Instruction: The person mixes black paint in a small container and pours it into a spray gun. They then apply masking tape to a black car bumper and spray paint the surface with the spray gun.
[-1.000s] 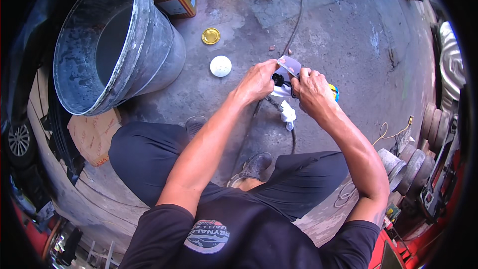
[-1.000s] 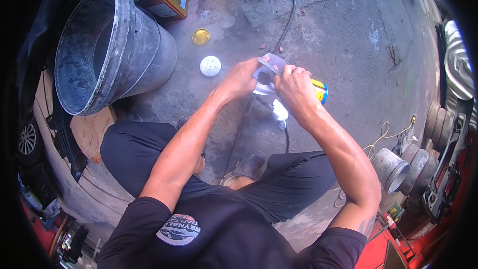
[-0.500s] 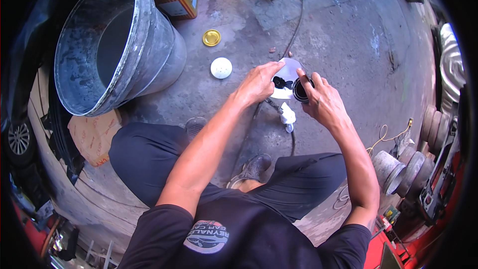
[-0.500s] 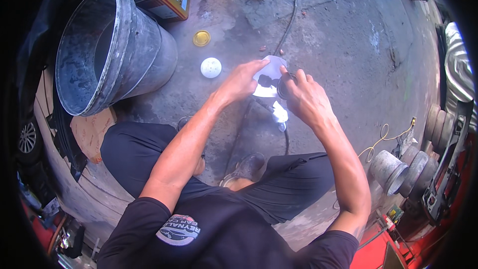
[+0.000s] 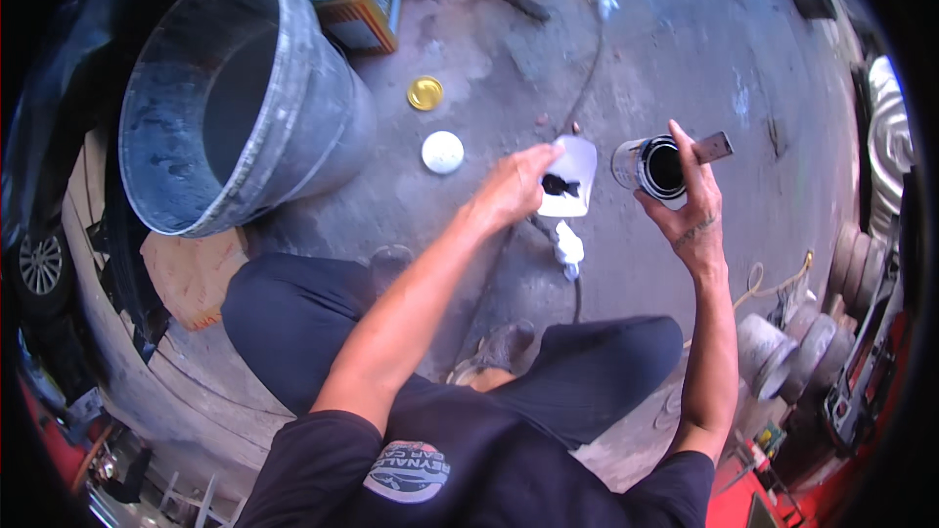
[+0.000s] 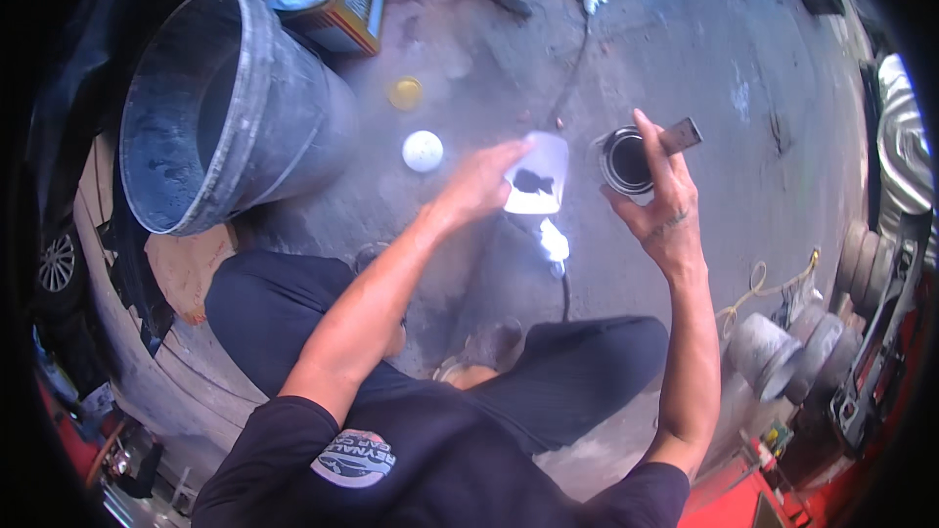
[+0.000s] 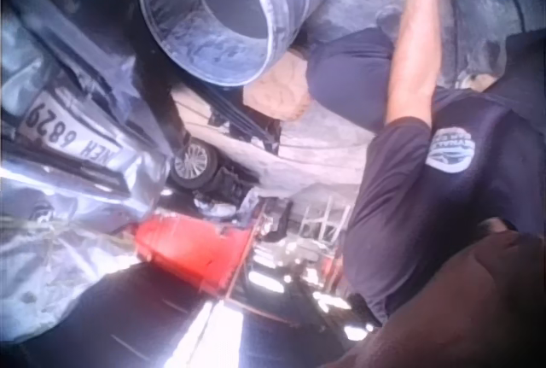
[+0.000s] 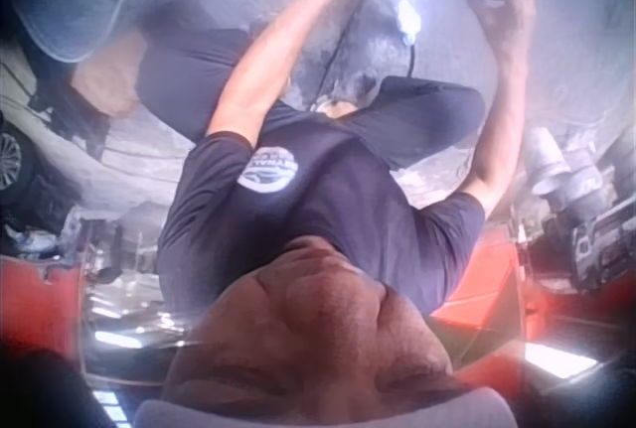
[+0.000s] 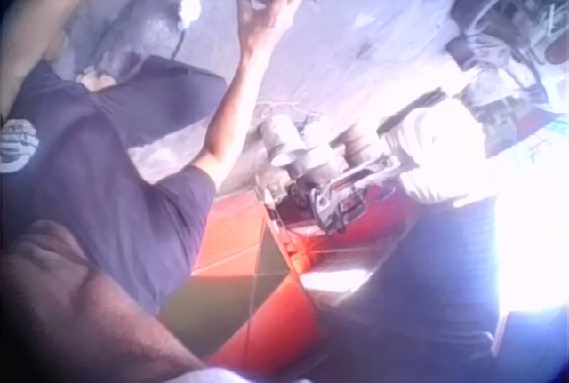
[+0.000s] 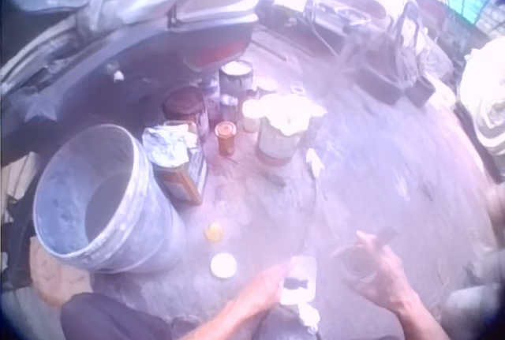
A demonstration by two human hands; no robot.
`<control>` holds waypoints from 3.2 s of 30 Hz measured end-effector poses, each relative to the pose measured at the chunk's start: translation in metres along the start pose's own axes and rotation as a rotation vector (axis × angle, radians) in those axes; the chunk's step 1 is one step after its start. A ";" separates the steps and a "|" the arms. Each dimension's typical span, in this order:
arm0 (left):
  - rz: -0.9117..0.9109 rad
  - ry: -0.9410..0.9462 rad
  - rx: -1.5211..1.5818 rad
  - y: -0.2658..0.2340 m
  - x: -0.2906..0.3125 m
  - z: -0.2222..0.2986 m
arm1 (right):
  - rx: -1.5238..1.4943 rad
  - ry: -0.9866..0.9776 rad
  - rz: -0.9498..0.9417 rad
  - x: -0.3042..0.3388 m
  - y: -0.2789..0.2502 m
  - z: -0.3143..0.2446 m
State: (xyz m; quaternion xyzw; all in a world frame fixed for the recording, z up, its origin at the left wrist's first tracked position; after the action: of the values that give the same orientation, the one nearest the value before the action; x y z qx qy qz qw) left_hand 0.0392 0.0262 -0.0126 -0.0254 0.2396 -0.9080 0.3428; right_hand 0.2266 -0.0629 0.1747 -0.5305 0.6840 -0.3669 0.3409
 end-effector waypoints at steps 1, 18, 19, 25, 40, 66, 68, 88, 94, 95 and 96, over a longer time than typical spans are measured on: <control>0.037 0.012 0.024 -0.001 0.002 0.002 | -0.012 -0.032 0.047 -0.011 0.001 0.001; -0.051 -0.218 0.132 -0.021 0.003 0.022 | -0.411 -0.126 0.001 -0.232 0.265 -0.042; -0.095 -0.262 0.148 -0.016 0.007 0.016 | -0.431 -0.109 -0.022 -0.235 0.274 -0.046; -0.095 -0.293 0.194 -0.021 0.011 0.018 | -0.374 -0.132 -0.090 -0.229 0.301 -0.044; -0.128 -0.163 0.131 -0.008 0.001 0.008 | -0.430 0.130 0.116 -0.099 0.117 0.007; -0.215 -0.215 -0.053 -0.010 -0.001 0.021 | -0.533 0.339 -0.281 0.131 0.269 0.078; -0.229 -0.174 -0.112 -0.012 -0.003 0.045 | -0.511 0.301 -0.215 0.132 0.266 0.079; -0.436 0.165 -0.698 0.001 -0.013 0.077 | -0.493 0.341 -0.278 0.126 0.241 0.065; -0.368 0.152 -0.592 -0.001 -0.014 0.067 | -0.488 0.360 -0.274 0.129 0.250 0.069; -0.338 0.165 -0.584 -0.003 -0.013 0.066 | -0.487 0.360 -0.275 0.129 0.251 0.069; -0.308 0.178 -0.575 -0.004 -0.012 0.066 | -0.483 0.359 -0.277 0.129 0.250 0.069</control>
State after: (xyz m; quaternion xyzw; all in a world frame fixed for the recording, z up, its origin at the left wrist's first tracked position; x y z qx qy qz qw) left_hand 0.0600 0.0092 0.0497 -0.0775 0.5081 -0.8431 0.1579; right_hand 0.1399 -0.1562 -0.0854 -0.6110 0.7216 -0.3244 0.0261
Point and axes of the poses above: each hand's wrist, its own x-axis away from the middle knuckle, its own y-axis out of the palm, z = x × y, the point moved 5 cm from there along -x, towards the middle knuckle, and after that the axes turned 2 degrees about -x, right-handed, at the moved point
